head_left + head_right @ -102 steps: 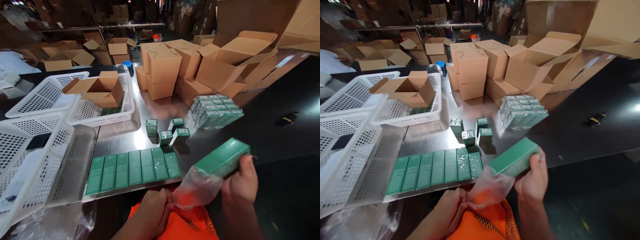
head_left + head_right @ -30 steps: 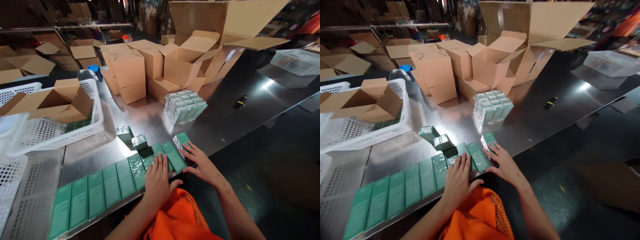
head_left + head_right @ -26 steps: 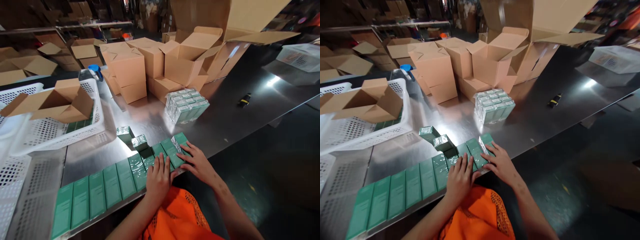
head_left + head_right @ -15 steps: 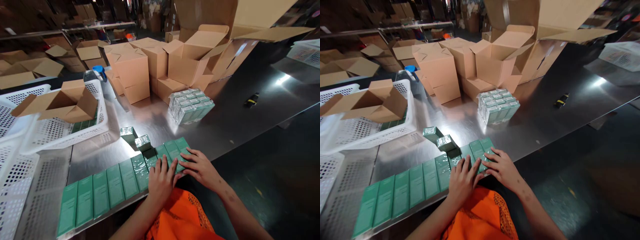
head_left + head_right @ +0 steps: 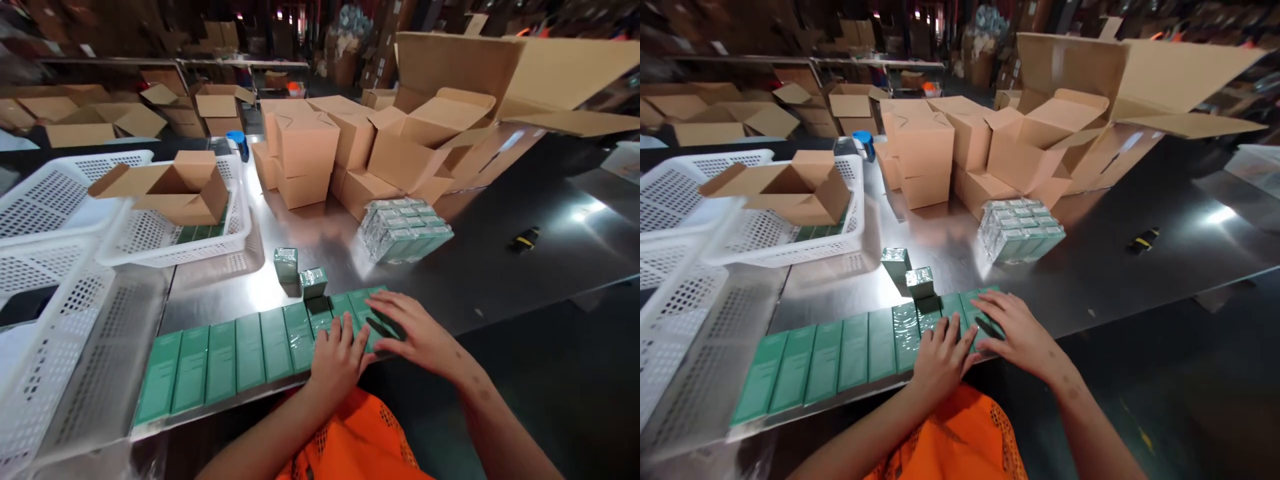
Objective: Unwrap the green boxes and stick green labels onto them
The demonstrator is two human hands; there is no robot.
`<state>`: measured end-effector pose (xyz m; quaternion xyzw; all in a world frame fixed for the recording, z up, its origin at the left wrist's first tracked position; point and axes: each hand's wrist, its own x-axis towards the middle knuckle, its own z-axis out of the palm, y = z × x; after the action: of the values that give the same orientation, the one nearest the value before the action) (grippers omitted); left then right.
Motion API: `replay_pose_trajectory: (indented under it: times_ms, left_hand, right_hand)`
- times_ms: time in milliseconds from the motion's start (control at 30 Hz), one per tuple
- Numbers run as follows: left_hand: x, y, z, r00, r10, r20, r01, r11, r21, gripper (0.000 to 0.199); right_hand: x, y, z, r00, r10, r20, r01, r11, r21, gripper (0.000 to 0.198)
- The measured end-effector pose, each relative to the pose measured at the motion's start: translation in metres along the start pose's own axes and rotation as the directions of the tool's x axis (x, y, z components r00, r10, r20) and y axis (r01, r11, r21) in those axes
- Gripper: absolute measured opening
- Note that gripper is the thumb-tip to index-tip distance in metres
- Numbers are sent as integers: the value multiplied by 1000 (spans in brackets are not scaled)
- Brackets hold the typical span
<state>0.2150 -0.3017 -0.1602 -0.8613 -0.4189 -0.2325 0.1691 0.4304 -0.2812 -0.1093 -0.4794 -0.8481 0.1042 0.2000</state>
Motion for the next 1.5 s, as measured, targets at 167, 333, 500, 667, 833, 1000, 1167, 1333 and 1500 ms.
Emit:
replay_pose_trajectory:
  times_ms: [167, 333, 500, 667, 833, 1000, 1167, 1333, 1500]
  left_hand:
    - [0, 0, 3, 999, -19, -26, 19, 1000, 17, 48]
    - [-2, 0, 6, 999, -14, -34, 16, 999, 44, 50]
    - [-1, 0, 8, 1000, 3, -30, -2, 999, 50, 53]
    - [0, 0, 7, 999, -12, -43, 14, 999, 53, 53]
    - [-1, 1, 7, 998, -8, -62, 12, 998, 55, 52]
    - [-2, 0, 9, 999, -10, -53, 13, 998, 61, 52]
    - [-2, -1, 9, 999, 3, -34, -1, 998, 64, 50]
    - [-3, 0, 7, 1000, 2, 12, -3, 999, 42, 48]
    - [-5, 0, 5, 999, 10, 39, -12, 999, 38, 46]
  right_hand:
    - [103, -53, -21, 992, -126, -15, 127, 992, 10, 93]
    - [162, -84, -21, 978, 34, 207, 0, 987, -162, 106]
    - [182, -72, -33, 983, 78, 166, -25, 953, -303, 63]
    - [206, -61, -28, 978, 19, 209, 30, 974, -226, 45]
    - [221, -66, -25, 979, -20, 202, 65, 974, -216, 67]
    - [230, -78, -28, 949, -70, 308, 150, 958, -246, 27]
    - [219, -79, -27, 978, -58, 202, 103, 970, -222, 20]
    - [168, -33, -40, 989, 139, -59, -129, 981, 143, 26]
    - [62, 31, -60, 601, 763, -237, -384, 536, 752, 56]
